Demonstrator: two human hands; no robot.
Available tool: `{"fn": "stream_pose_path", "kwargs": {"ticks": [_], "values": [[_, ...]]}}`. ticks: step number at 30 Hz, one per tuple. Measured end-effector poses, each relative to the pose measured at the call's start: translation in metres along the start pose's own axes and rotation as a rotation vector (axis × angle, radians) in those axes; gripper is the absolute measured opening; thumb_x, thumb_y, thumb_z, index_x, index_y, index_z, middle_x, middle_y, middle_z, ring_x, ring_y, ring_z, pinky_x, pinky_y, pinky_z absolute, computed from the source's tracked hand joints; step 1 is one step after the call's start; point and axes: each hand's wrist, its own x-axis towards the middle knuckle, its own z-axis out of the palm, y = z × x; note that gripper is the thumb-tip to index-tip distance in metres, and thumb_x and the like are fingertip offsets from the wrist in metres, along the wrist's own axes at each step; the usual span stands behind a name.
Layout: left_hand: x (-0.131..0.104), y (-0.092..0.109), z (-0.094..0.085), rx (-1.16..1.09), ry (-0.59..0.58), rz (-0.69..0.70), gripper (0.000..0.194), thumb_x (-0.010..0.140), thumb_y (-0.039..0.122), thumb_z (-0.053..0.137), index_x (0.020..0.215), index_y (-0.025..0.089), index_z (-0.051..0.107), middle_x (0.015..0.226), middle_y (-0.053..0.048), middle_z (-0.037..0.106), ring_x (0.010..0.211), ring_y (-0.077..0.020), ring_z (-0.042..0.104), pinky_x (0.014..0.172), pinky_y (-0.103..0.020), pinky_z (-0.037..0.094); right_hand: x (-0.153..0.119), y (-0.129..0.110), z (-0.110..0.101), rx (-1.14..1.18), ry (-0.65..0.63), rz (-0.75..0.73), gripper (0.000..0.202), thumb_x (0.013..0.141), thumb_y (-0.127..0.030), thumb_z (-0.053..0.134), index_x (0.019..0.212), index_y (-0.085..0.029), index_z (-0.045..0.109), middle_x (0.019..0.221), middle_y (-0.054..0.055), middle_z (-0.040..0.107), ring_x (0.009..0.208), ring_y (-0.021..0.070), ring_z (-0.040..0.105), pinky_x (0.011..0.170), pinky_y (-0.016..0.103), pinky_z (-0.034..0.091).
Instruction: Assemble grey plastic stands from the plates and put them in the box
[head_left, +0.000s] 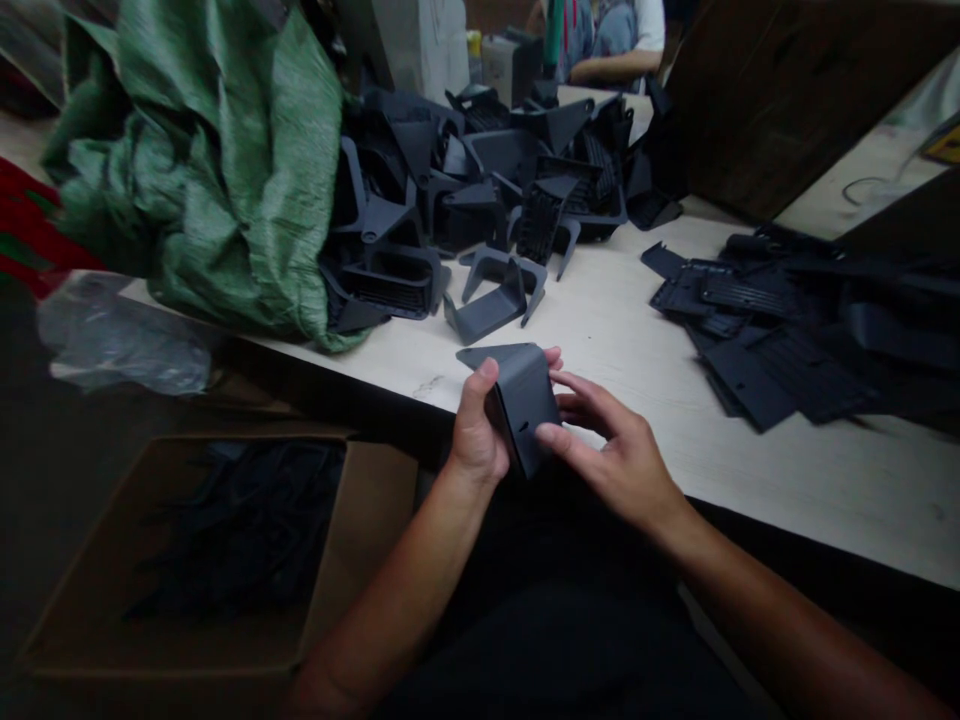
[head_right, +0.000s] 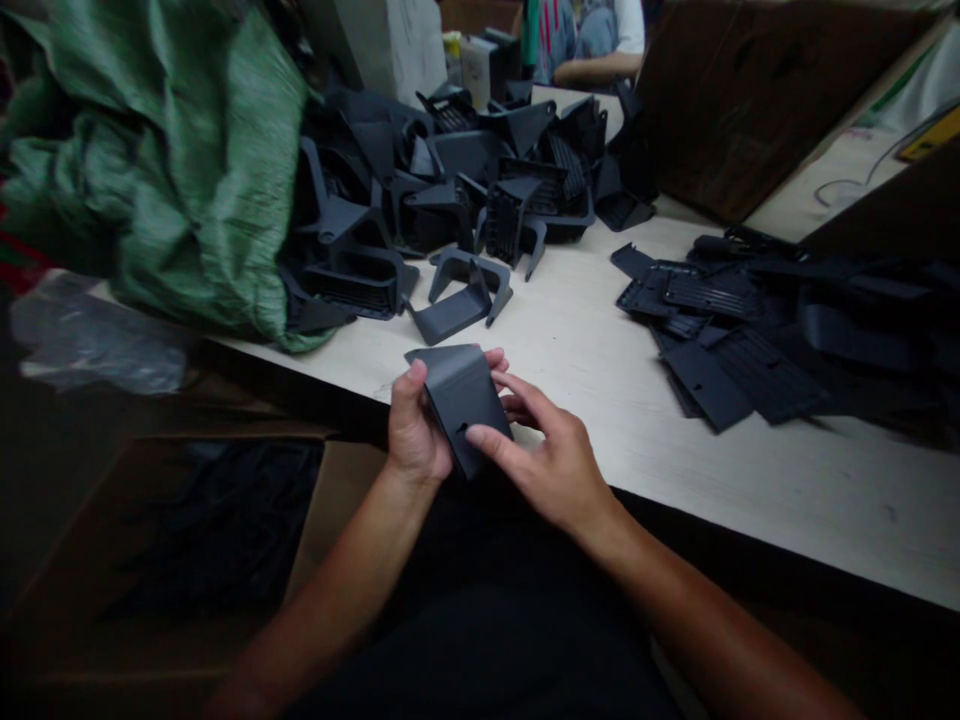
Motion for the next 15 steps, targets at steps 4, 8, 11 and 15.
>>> {"fn": "stream_pose_path", "kwargs": {"ticks": [4,8,11,15], "values": [[-0.002,-0.008,-0.002,0.002,-0.067,0.006,0.065,0.085,0.065,0.072,0.127,0.016,0.075,0.138,-0.017,0.075,0.140,-0.0430,0.062,0.112,-0.054,0.053,0.015,0.000,0.000,0.304,0.003,0.156,0.045,0.093,-0.057,0.080,0.124,-0.026,0.071,0.115,0.006,0.078,0.107,0.0227,0.074,0.097,0.036,0.062],[-0.005,-0.020,-0.001,0.057,-0.181,-0.008,0.064,0.083,0.059,0.075,0.129,0.015,0.075,0.136,-0.018,0.076,0.140,-0.0430,0.062,0.118,-0.051,0.048,0.021,-0.002,0.002,0.435,-0.090,0.252,0.040,0.095,-0.060,0.076,0.112,-0.023,0.075,0.113,0.005,0.077,0.102,0.0221,0.073,0.089,0.032,0.060],[-0.003,-0.012,0.004,0.031,-0.118,-0.032,0.061,0.086,0.057,0.071,0.129,0.014,0.073,0.131,-0.019,0.078,0.134,-0.0399,0.067,0.116,-0.050,0.048,0.018,-0.002,0.002,0.496,-0.138,0.267,0.039,0.092,-0.056,0.081,0.112,-0.022,0.077,0.102,0.003,0.076,0.092,0.0194,0.070,0.080,0.029,0.057],[0.001,0.009,0.016,0.031,0.205,0.000,0.036,0.090,0.049,0.067,0.106,0.017,0.070,0.089,-0.011,0.082,0.104,-0.0330,0.079,0.100,-0.047,0.057,0.009,-0.004,0.005,0.495,-0.256,0.282,0.037,0.089,-0.052,0.085,0.108,-0.022,0.076,0.089,0.000,0.071,0.079,0.0173,0.066,0.073,0.028,0.055]]}}
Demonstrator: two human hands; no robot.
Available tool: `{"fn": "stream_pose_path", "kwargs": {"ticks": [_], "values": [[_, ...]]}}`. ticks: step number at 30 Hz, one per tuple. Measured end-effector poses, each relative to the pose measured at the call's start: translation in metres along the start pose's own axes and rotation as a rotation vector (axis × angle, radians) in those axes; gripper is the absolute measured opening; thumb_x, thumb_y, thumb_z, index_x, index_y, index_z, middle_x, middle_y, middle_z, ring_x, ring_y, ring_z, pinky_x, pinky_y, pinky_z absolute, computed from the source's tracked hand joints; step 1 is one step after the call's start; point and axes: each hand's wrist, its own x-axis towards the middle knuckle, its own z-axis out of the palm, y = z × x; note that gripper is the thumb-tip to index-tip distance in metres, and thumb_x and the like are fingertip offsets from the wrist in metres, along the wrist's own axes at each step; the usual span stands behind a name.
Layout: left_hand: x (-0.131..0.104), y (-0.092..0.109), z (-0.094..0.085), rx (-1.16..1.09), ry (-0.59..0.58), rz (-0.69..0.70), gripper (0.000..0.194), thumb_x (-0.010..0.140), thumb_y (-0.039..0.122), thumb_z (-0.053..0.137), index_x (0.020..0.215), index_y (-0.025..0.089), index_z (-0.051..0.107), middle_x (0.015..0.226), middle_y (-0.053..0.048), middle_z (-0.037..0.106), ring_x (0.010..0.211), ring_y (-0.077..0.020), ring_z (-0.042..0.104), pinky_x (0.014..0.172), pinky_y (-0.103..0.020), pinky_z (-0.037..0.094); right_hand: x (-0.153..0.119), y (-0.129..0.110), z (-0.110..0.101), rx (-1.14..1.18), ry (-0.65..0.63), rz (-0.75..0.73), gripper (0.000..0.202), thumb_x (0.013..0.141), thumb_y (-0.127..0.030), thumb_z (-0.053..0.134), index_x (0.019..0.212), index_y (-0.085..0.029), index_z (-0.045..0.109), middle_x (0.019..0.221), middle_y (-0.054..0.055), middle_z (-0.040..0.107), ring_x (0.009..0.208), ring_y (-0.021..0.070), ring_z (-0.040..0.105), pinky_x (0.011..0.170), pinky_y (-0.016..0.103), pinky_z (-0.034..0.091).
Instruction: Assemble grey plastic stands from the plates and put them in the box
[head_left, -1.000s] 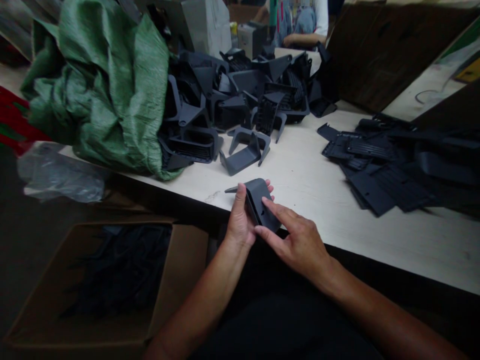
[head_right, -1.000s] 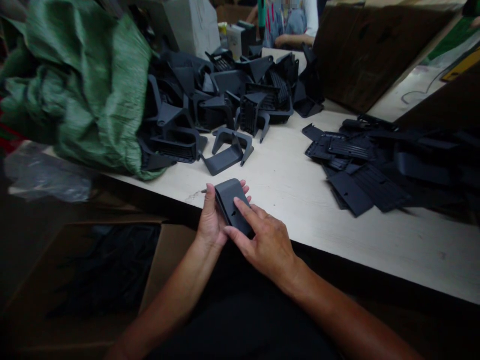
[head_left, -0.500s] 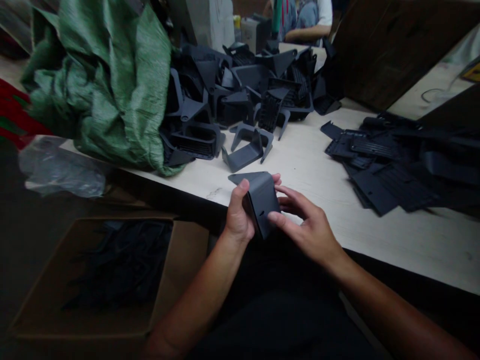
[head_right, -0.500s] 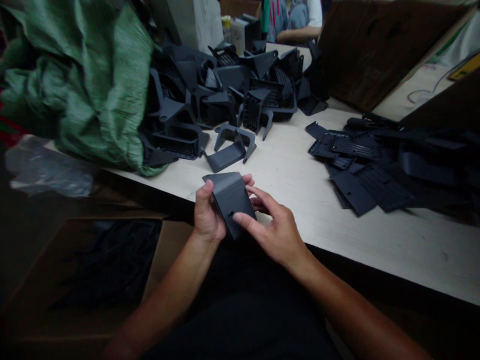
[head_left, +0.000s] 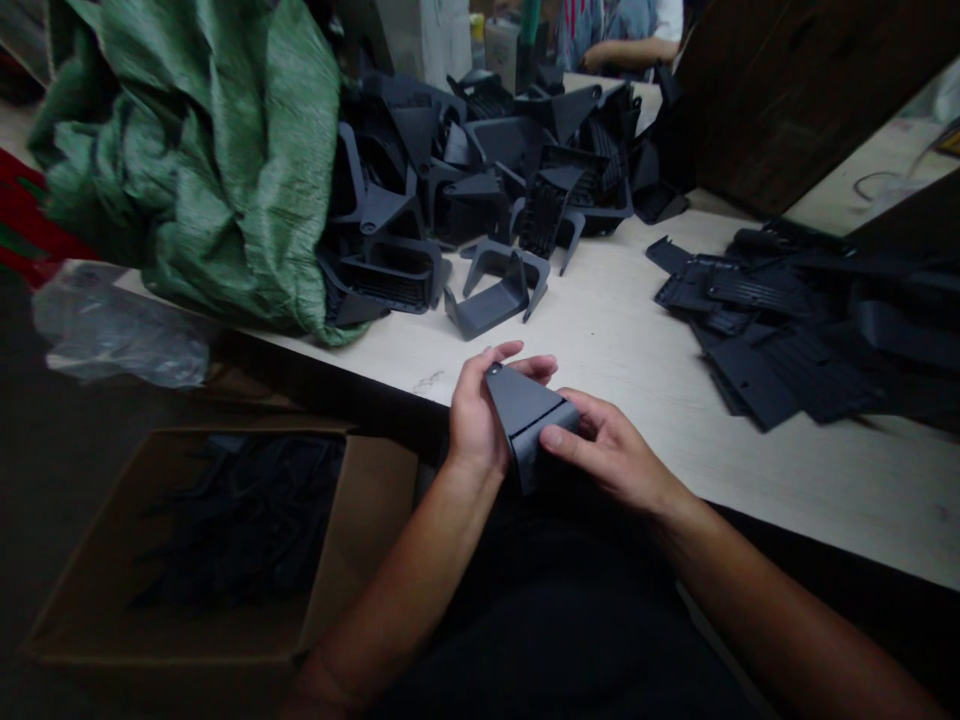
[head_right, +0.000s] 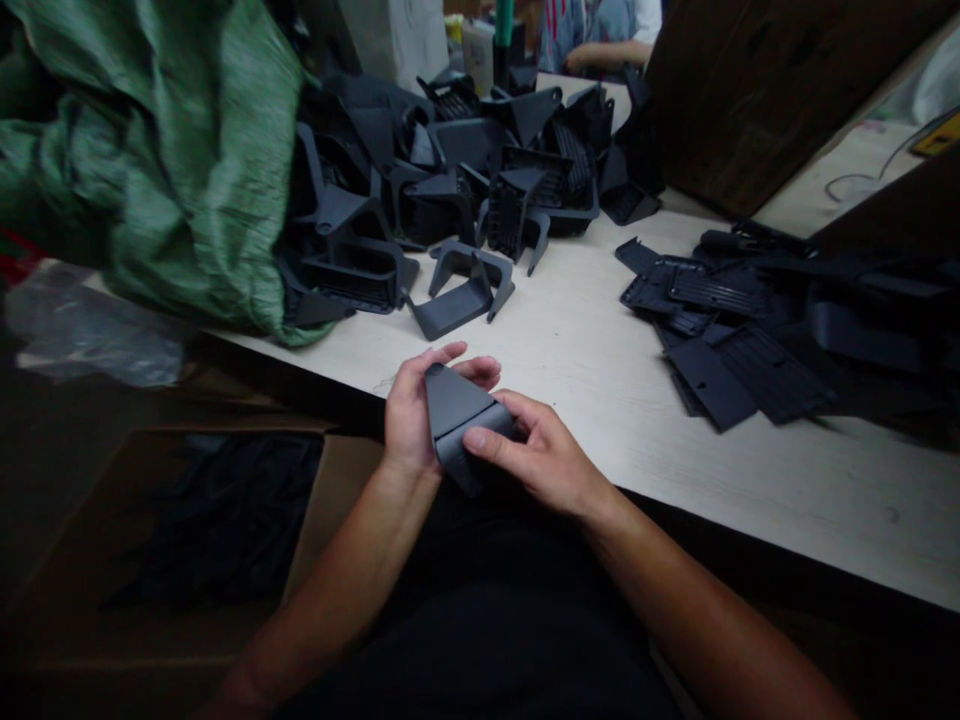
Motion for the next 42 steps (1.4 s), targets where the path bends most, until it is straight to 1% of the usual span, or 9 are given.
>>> {"fn": "stream_pose_path", "kwargs": {"ticks": [6,16,21,25,29,32,34,37,42], "values": [[-0.010,0.006,0.006,0.133,0.009,0.191,0.017,0.092,0.036,0.066,0.085,0.021,0.062,0.069,0.000,0.072,0.083,-0.0235,0.078,0.093,-0.036,0.059,-0.005,0.006,0.017,-0.115,0.188,-0.224,0.038,0.084,-0.047,0.090,0.113,-0.023,0.079,0.118,0.005,0.076,0.115,0.0274,0.069,0.108,0.040,0.053],[-0.007,0.002,0.005,0.081,-0.025,0.120,0.025,0.093,0.042,0.072,0.084,0.022,0.059,0.068,0.002,0.070,0.074,-0.0209,0.078,0.082,-0.033,0.062,-0.005,-0.003,0.001,-0.193,0.112,-0.167,0.031,0.081,-0.046,0.094,0.099,-0.023,0.082,0.123,0.005,0.080,0.124,0.0300,0.070,0.107,0.039,0.053],[-0.002,0.019,0.009,-0.041,0.054,0.031,0.028,0.092,0.043,0.077,0.089,0.023,0.058,0.062,0.004,0.068,0.068,-0.0205,0.076,0.078,-0.034,0.062,-0.007,0.002,-0.008,-0.416,0.084,-0.285,0.026,0.091,-0.047,0.084,0.102,-0.023,0.080,0.100,0.003,0.080,0.092,0.0221,0.073,0.086,0.032,0.054],[0.011,0.020,-0.001,-0.101,0.096,-0.024,0.028,0.094,0.044,0.074,0.086,0.023,0.058,0.063,0.004,0.069,0.064,-0.0181,0.074,0.077,-0.033,0.061,-0.012,0.019,-0.010,-0.438,0.223,-0.331,0.029,0.103,-0.047,0.069,0.096,-0.021,0.080,0.084,0.002,0.076,0.073,0.0173,0.066,0.068,0.029,0.050],[0.024,0.015,-0.021,0.222,0.102,0.183,0.034,0.089,0.052,0.080,0.097,0.021,0.066,0.075,-0.002,0.077,0.072,-0.0206,0.076,0.076,-0.032,0.059,-0.016,0.021,-0.014,-0.407,0.369,-0.333,0.037,0.103,-0.050,0.068,0.085,-0.020,0.079,0.068,0.000,0.066,0.060,0.0142,0.055,0.055,0.027,0.042],[0.023,0.022,-0.027,0.494,-0.016,0.419,0.033,0.094,0.052,0.076,0.100,0.021,0.070,0.089,-0.006,0.081,0.085,-0.0218,0.078,0.082,-0.032,0.057,-0.015,0.011,-0.019,-0.432,0.368,-0.324,0.038,0.101,-0.049,0.071,0.078,-0.020,0.079,0.064,0.000,0.063,0.057,0.0129,0.052,0.052,0.027,0.038],[0.017,0.030,-0.026,0.623,-0.167,0.459,0.035,0.100,0.054,0.067,0.097,0.020,0.074,0.092,-0.008,0.080,0.088,-0.0216,0.075,0.082,-0.032,0.055,-0.014,0.004,-0.018,-0.451,0.348,-0.331,0.039,0.101,-0.048,0.072,0.075,-0.019,0.078,0.063,0.000,0.062,0.055,0.0122,0.051,0.051,0.027,0.037],[0.008,0.038,-0.022,0.706,-0.329,0.399,0.045,0.104,0.056,0.057,0.084,0.020,0.076,0.077,-0.005,0.072,0.071,-0.0184,0.065,0.066,-0.030,0.048,-0.013,-0.004,-0.011,-0.450,0.354,-0.363,0.046,0.102,-0.046,0.071,0.064,-0.019,0.069,0.057,-0.002,0.052,0.051,0.0100,0.043,0.048,0.026,0.032],[0.011,0.041,-0.030,0.611,-0.311,0.265,0.045,0.099,0.061,0.059,0.079,0.022,0.070,0.064,-0.001,0.058,0.056,-0.0159,0.049,0.053,-0.030,0.036,-0.001,-0.019,-0.009,-0.419,0.265,-0.263,0.061,0.102,-0.053,0.068,0.055,-0.019,0.051,0.054,-0.005,0.036,0.049,0.0080,0.033,0.045,0.025,0.024]]}}
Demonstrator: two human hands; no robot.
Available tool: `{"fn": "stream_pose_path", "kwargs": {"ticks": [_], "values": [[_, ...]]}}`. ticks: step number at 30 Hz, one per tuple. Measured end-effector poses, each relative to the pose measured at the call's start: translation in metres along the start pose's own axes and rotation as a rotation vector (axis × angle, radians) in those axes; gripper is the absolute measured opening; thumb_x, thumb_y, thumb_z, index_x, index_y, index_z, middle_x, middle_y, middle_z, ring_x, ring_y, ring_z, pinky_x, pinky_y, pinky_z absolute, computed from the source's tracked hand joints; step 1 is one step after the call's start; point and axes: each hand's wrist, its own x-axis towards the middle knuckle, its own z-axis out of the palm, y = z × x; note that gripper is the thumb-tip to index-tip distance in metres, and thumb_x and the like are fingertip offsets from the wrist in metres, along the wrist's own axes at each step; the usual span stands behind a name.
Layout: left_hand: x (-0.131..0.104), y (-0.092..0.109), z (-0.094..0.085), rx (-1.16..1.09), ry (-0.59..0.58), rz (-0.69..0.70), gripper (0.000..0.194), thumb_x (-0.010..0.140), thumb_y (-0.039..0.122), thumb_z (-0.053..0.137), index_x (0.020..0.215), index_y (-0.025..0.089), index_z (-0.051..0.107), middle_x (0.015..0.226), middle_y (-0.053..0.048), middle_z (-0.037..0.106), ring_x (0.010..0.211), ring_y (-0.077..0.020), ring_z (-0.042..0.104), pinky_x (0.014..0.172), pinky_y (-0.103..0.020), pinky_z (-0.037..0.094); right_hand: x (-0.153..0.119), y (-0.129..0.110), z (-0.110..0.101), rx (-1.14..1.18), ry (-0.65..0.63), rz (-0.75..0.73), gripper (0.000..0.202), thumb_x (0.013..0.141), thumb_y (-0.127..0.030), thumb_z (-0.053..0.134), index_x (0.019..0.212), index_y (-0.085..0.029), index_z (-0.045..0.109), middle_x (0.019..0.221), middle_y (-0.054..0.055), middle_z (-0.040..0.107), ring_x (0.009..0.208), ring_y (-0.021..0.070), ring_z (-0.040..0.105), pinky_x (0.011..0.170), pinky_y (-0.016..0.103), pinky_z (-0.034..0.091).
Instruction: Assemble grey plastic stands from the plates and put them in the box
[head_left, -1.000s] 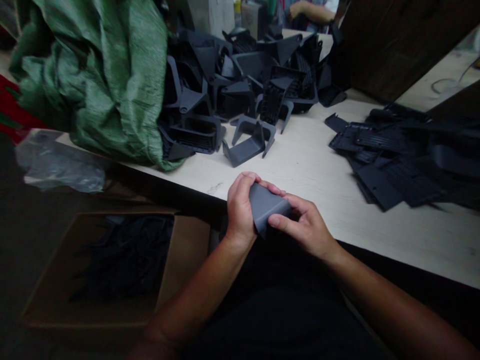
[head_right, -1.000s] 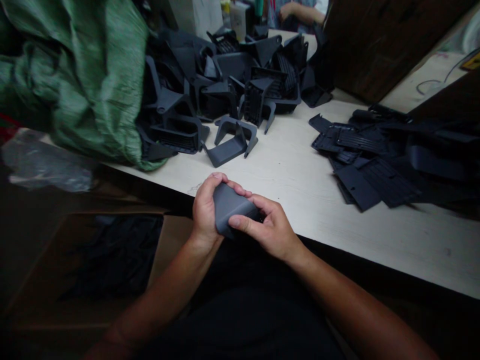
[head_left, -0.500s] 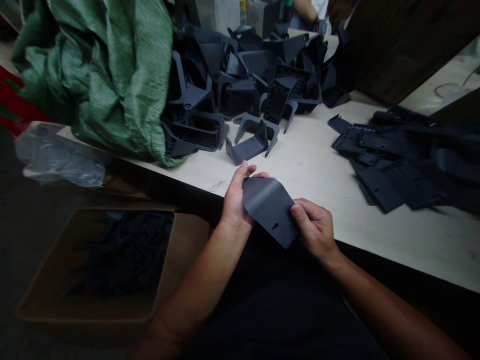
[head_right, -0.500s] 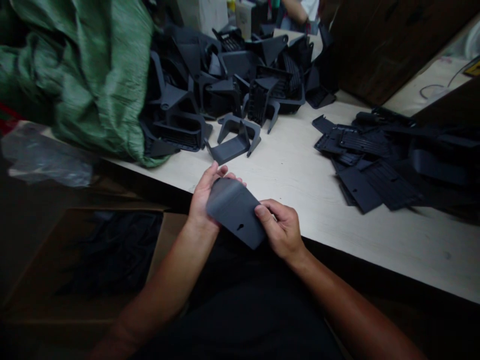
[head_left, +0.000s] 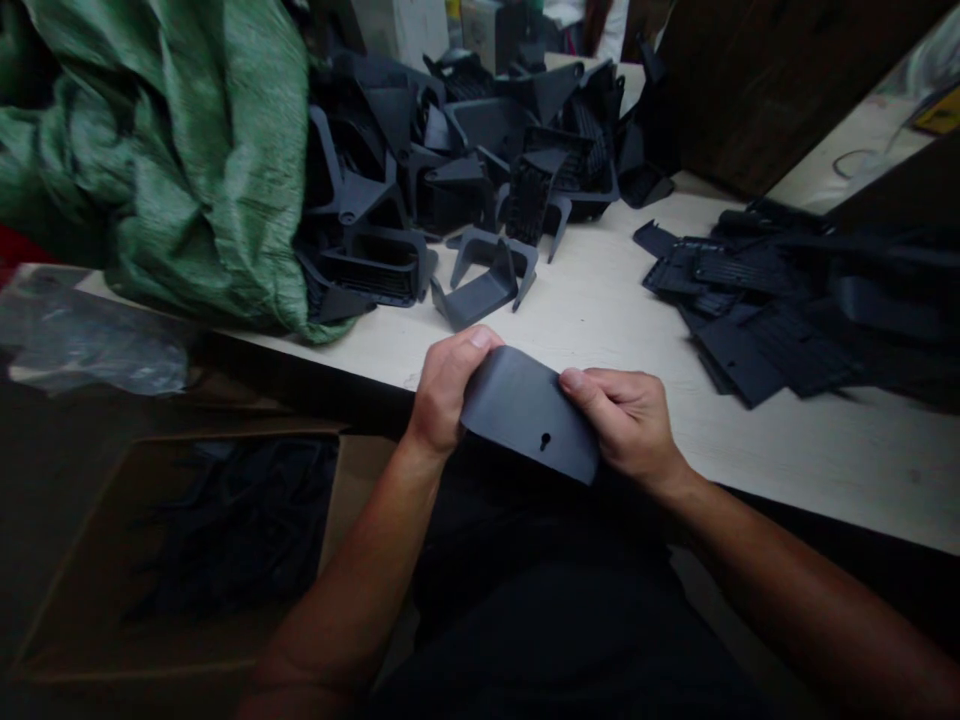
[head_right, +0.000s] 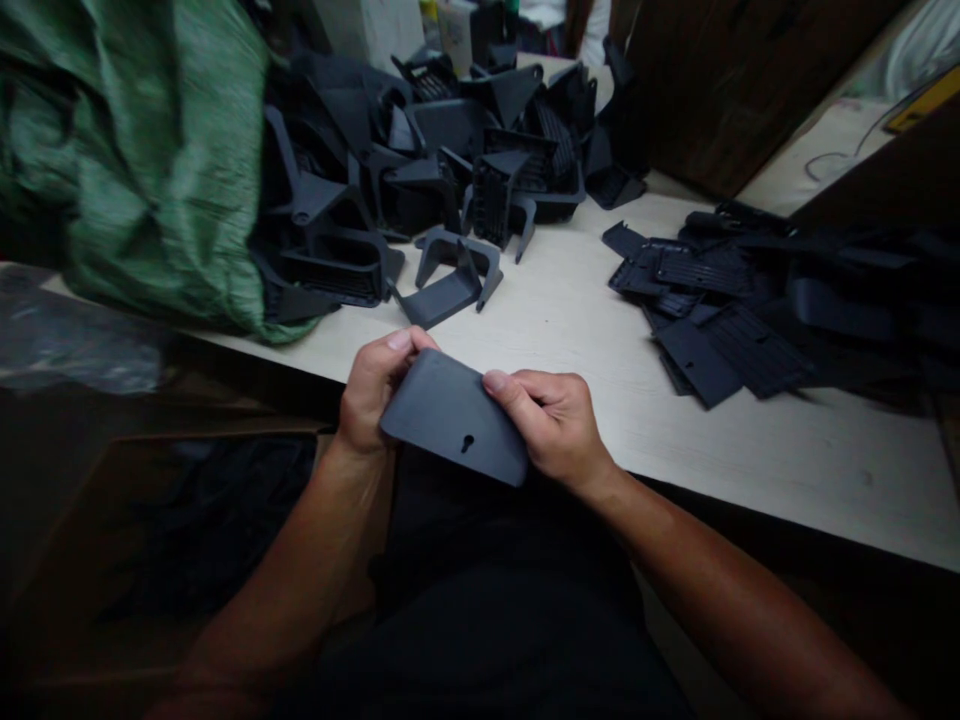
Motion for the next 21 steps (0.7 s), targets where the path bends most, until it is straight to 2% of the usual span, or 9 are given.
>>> {"fn": "stream_pose_path", "kwargs": {"ticks": [3,5,8,11,13,16,19,21], "values": [[0.001,-0.001,-0.009,-0.006,-0.083,-0.110,0.047,0.094,0.063,0.068,0.076,0.020,0.068,0.062,0.001,0.053,0.053,-0.0132,0.044,0.050,-0.029,0.033,0.020,-0.003,-0.010,0.018,-0.199,0.179,0.063,0.099,-0.067,0.066,0.059,-0.019,0.059,0.053,-0.004,0.042,0.047,0.0085,0.035,0.042,0.025,0.023],[0.001,0.000,-0.012,0.001,-0.136,-0.204,0.043,0.089,0.060,0.077,0.077,0.018,0.070,0.064,0.000,0.055,0.052,-0.0122,0.046,0.049,-0.027,0.032,0.035,-0.005,-0.016,-0.009,-0.264,0.227,0.066,0.095,-0.073,0.067,0.059,-0.018,0.061,0.053,-0.003,0.045,0.046,0.0086,0.036,0.041,0.025,0.024],[0.001,-0.001,-0.014,-0.046,-0.067,-0.225,0.038,0.081,0.052,0.086,0.077,0.017,0.073,0.066,0.000,0.060,0.054,-0.0120,0.050,0.050,-0.024,0.036,0.053,-0.007,-0.023,-0.150,-0.153,0.078,0.062,0.094,-0.071,0.069,0.062,-0.018,0.068,0.056,-0.002,0.053,0.049,0.0099,0.043,0.045,0.025,0.030],[0.001,-0.007,-0.015,-0.137,0.125,-0.110,0.036,0.080,0.051,0.085,0.078,0.016,0.075,0.069,-0.002,0.065,0.060,-0.0144,0.057,0.056,-0.025,0.045,0.061,-0.008,-0.028,-0.306,0.063,-0.143,0.050,0.098,-0.064,0.071,0.078,-0.019,0.080,0.070,0.002,0.070,0.064,0.0145,0.061,0.058,0.027,0.044],[0.001,-0.011,-0.016,-0.172,0.253,-0.025,0.032,0.082,0.049,0.083,0.083,0.017,0.077,0.073,-0.002,0.067,0.064,-0.0143,0.059,0.061,-0.024,0.048,0.058,-0.007,-0.030,-0.311,0.162,-0.170,0.044,0.096,-0.062,0.074,0.084,-0.021,0.083,0.078,0.005,0.077,0.071,0.0177,0.068,0.066,0.030,0.052],[0.002,-0.015,-0.017,-0.166,0.365,0.061,0.026,0.085,0.042,0.082,0.084,0.017,0.076,0.075,0.000,0.065,0.067,-0.0120,0.056,0.064,-0.022,0.046,0.046,-0.002,-0.026,-0.148,0.175,-0.026,0.043,0.091,-0.062,0.080,0.086,-0.020,0.083,0.081,0.007,0.080,0.073,0.0200,0.074,0.071,0.033,0.059],[0.002,-0.017,-0.014,-0.128,0.378,0.088,0.027,0.088,0.041,0.081,0.077,0.019,0.070,0.072,0.002,0.057,0.066,-0.0119,0.051,0.064,-0.022,0.043,0.033,0.003,-0.012,0.183,-0.004,0.254,0.049,0.085,-0.065,0.084,0.093,-0.017,0.083,0.088,0.011,0.083,0.076,0.0216,0.078,0.074,0.034,0.063],[0.001,-0.018,-0.009,-0.073,0.340,0.077,0.032,0.086,0.042,0.082,0.072,0.020,0.065,0.068,0.003,0.052,0.063,-0.0121,0.047,0.062,-0.023,0.040,0.029,0.005,-0.001,0.419,-0.114,0.424,0.053,0.083,-0.066,0.086,0.098,-0.015,0.082,0.094,0.012,0.084,0.079,0.0219,0.079,0.077,0.034,0.065]]}}
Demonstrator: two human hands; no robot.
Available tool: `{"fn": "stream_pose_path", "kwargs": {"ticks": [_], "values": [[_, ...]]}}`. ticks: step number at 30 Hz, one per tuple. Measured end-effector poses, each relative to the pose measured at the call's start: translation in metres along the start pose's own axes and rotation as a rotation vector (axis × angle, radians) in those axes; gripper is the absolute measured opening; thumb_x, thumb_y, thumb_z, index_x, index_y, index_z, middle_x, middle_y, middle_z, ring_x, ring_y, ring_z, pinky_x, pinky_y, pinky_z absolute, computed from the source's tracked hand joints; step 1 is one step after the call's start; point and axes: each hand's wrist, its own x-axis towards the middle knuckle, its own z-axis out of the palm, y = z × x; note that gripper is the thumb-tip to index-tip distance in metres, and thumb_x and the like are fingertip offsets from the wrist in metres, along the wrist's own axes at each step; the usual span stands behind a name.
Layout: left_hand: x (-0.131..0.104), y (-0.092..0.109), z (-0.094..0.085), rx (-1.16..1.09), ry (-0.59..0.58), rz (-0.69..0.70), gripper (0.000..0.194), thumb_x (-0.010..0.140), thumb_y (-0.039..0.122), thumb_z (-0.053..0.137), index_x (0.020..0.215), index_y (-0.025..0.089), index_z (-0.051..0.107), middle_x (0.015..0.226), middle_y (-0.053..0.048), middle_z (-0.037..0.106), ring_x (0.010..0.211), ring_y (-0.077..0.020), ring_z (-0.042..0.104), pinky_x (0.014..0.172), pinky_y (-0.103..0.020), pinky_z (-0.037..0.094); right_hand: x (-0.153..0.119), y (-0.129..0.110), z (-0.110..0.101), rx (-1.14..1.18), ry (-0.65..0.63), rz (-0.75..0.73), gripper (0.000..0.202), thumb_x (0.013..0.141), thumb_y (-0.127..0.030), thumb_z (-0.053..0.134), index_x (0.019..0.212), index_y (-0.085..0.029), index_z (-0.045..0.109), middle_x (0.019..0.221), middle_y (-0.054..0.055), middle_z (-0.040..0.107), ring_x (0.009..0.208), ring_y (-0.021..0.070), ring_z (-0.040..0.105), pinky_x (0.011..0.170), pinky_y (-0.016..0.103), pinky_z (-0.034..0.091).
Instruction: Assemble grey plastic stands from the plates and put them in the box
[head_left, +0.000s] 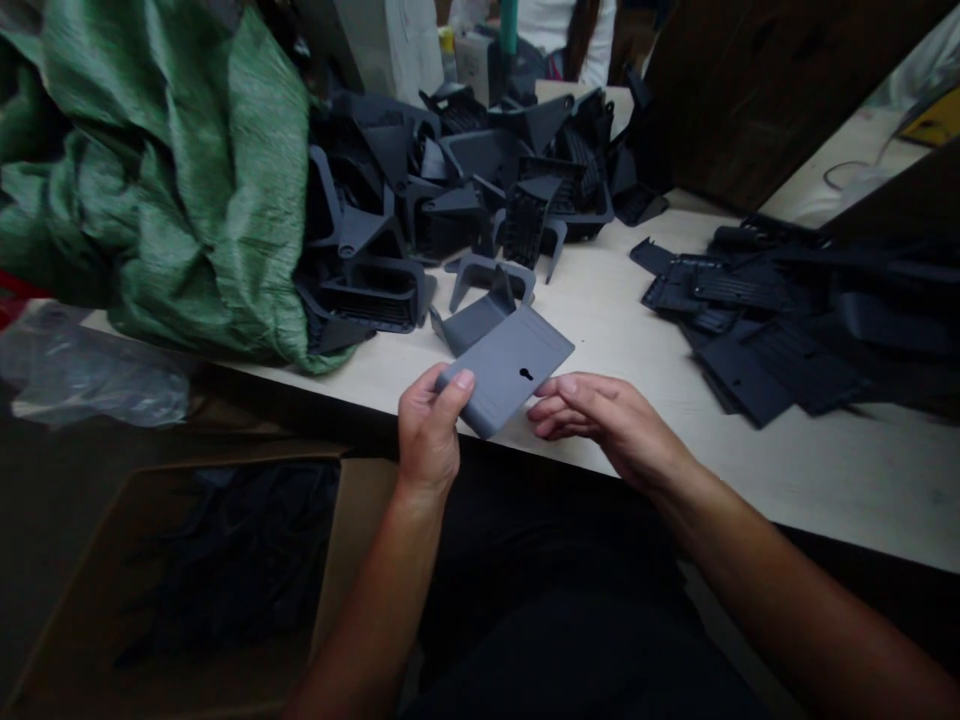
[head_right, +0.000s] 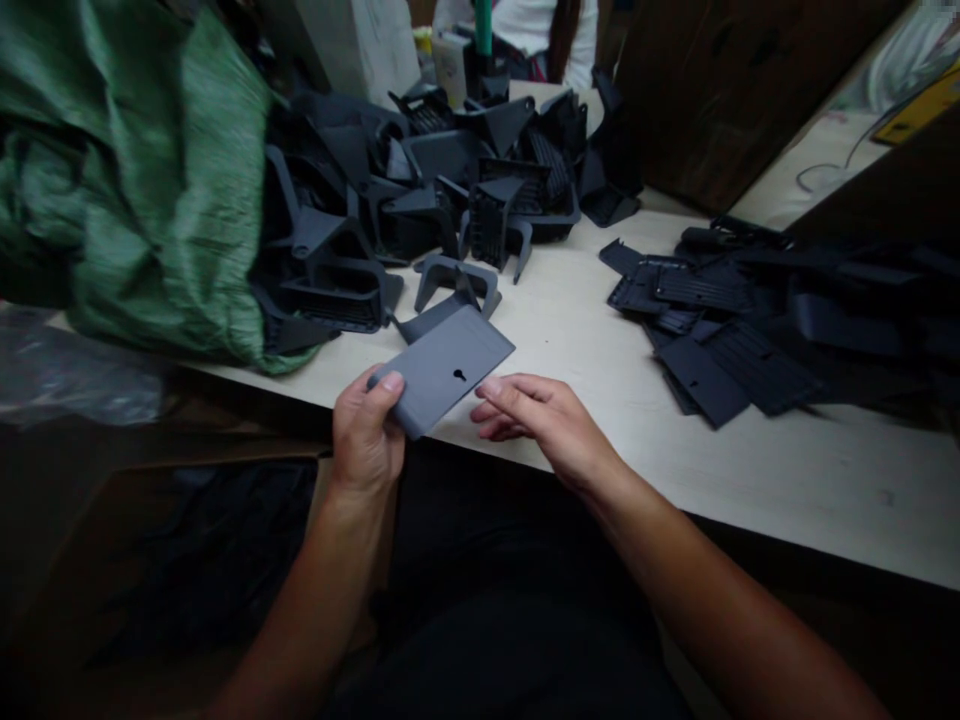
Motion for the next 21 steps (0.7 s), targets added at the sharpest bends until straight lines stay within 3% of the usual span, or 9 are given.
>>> {"fn": "stream_pose_path", "kwargs": {"ticks": [3,7,11,14,17,19,21], "values": [[-0.004,0.000,0.005,0.065,-0.080,-0.038,0.032,0.084,0.042,0.084,0.071,0.020,0.064,0.066,0.003,0.050,0.060,-0.0126,0.043,0.058,-0.025,0.036,0.002,0.007,0.012,0.222,-0.032,0.084,0.047,0.082,-0.058,0.089,0.099,-0.014,0.082,0.094,0.011,0.083,0.079,0.0191,0.077,0.080,0.032,0.065],[-0.003,0.006,0.004,-0.042,-0.126,-0.143,0.034,0.086,0.054,0.074,0.078,0.021,0.071,0.066,0.000,0.061,0.061,-0.0160,0.053,0.059,-0.027,0.041,0.001,0.008,0.017,0.211,-0.068,-0.026,0.039,0.082,-0.047,0.091,0.103,-0.015,0.082,0.097,0.008,0.084,0.083,0.0195,0.077,0.084,0.033,0.064],[0.002,0.013,0.004,-0.153,-0.223,-0.323,0.051,0.089,0.067,0.063,0.094,0.019,0.079,0.083,-0.009,0.077,0.080,-0.0255,0.072,0.073,-0.034,0.054,-0.006,0.001,0.008,-0.093,-0.271,-0.082,0.032,0.088,-0.045,0.086,0.105,-0.018,0.084,0.100,0.005,0.083,0.096,0.0232,0.077,0.092,0.037,0.062],[0.006,0.016,0.011,-0.176,-0.303,-0.475,0.057,0.090,0.070,0.063,0.104,0.017,0.079,0.094,-0.013,0.081,0.086,-0.0295,0.076,0.075,-0.037,0.057,-0.007,-0.004,0.001,-0.498,-0.337,-0.204,0.020,0.091,-0.038,0.083,0.098,-0.019,0.084,0.084,0.003,0.080,0.073,0.0188,0.071,0.072,0.029,0.058],[0.009,0.019,0.021,-0.276,-0.404,-0.670,0.053,0.087,0.061,0.069,0.112,0.015,0.076,0.101,-0.017,0.082,0.087,-0.0311,0.077,0.078,-0.040,0.059,-0.004,-0.005,-0.002,-0.698,-0.355,-0.303,0.015,0.092,-0.033,0.081,0.099,-0.020,0.084,0.079,0.002,0.077,0.064,0.0168,0.064,0.063,0.026,0.051],[0.010,0.019,0.029,-0.339,-0.392,-0.708,0.040,0.081,0.046,0.072,0.106,0.014,0.075,0.099,-0.017,0.082,0.084,-0.0293,0.077,0.081,-0.039,0.059,-0.003,-0.003,0.000,-0.610,-0.351,-0.308,0.021,0.097,-0.038,0.077,0.108,-0.021,0.083,0.095,0.004,0.080,0.083,0.0211,0.071,0.074,0.028,0.055],[0.007,0.018,0.037,-0.375,-0.291,-0.666,0.029,0.077,0.037,0.071,0.097,0.016,0.071,0.093,-0.015,0.082,0.083,-0.0286,0.077,0.083,-0.040,0.060,-0.002,0.001,0.005,-0.460,-0.308,-0.291,0.029,0.101,-0.045,0.071,0.111,-0.020,0.082,0.107,0.005,0.079,0.099,0.0236,0.072,0.086,0.031,0.056]]}}
